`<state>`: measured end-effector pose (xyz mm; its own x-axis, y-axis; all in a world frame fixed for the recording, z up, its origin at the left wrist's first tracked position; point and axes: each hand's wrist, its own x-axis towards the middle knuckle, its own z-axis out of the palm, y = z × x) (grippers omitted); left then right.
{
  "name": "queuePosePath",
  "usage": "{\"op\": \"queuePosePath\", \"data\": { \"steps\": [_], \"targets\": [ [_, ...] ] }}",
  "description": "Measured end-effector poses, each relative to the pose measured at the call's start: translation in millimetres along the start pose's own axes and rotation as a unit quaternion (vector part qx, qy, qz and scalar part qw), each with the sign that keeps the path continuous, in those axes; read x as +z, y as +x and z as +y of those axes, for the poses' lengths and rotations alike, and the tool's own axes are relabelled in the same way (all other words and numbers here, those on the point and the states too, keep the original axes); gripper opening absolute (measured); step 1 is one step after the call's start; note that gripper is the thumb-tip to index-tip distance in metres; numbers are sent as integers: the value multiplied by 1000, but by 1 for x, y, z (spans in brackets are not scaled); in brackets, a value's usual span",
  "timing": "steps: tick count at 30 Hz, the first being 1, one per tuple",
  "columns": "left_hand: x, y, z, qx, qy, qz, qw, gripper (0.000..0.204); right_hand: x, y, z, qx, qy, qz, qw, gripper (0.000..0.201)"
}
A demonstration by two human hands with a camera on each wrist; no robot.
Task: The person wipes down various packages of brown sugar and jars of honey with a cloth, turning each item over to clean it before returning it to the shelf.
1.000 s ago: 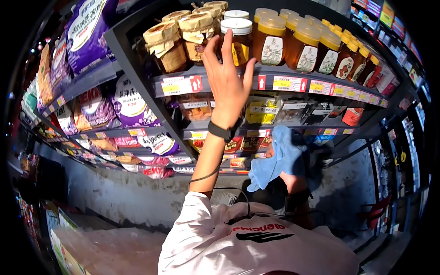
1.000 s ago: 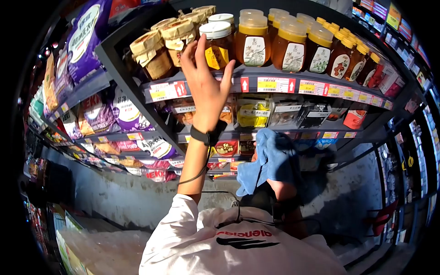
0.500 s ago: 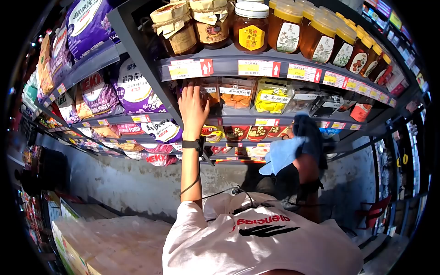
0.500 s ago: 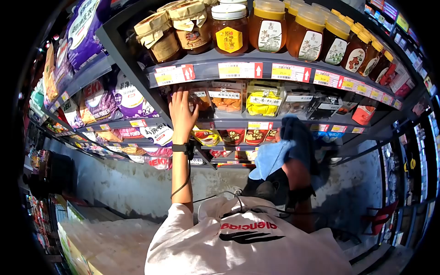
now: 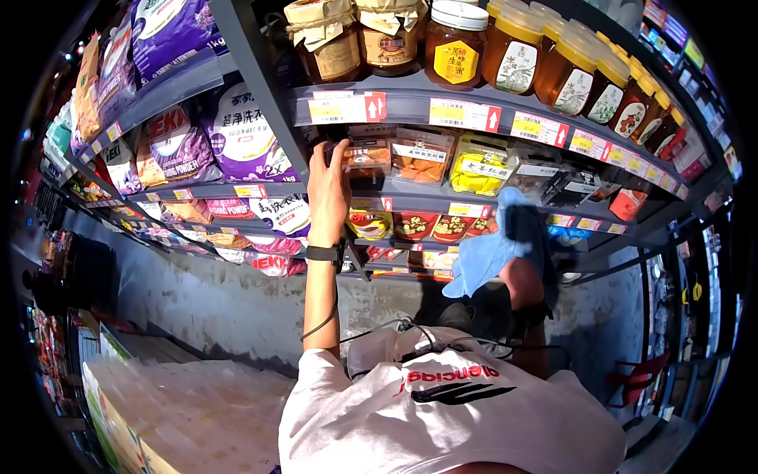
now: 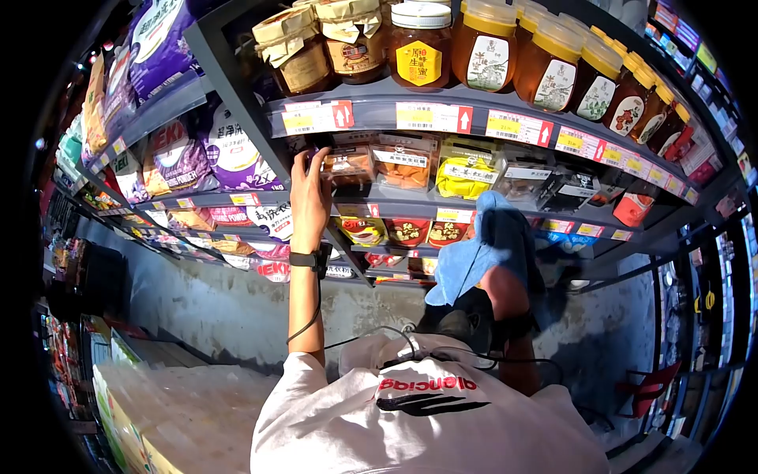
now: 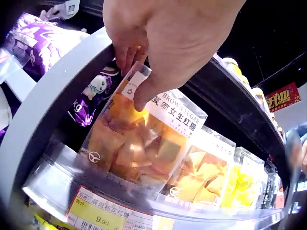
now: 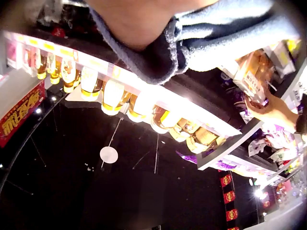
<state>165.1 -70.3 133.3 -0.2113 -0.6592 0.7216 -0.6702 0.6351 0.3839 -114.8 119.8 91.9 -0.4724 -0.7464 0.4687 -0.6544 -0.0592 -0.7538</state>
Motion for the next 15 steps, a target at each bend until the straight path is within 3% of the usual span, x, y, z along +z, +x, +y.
{"op": "queuePosePath", "data": {
  "steps": [6, 8, 10, 12, 15],
  "targets": [
    [-26, -5, 9, -6, -131, -16, 991, 54, 8, -2, 8, 4, 45, -2, 999, 36],
    [-25, -13, 4, 11, -134, 56, 989, 50, 12, -2, 10, 1, 53, -3, 999, 37],
    [-26, -18, 11, -42, -199, 104, 974, 47, 16, -3, 10, -5, 58, -3, 998, 38],
    [-41, -17, 36, -88, -262, 124, 953, 47, 21, -4, 9, -18, 64, 1, 998, 39],
    [-50, -13, 57, -79, -326, 162, 928, 46, 32, -4, 8, -52, 71, 15, 996, 40]
  ]
}}
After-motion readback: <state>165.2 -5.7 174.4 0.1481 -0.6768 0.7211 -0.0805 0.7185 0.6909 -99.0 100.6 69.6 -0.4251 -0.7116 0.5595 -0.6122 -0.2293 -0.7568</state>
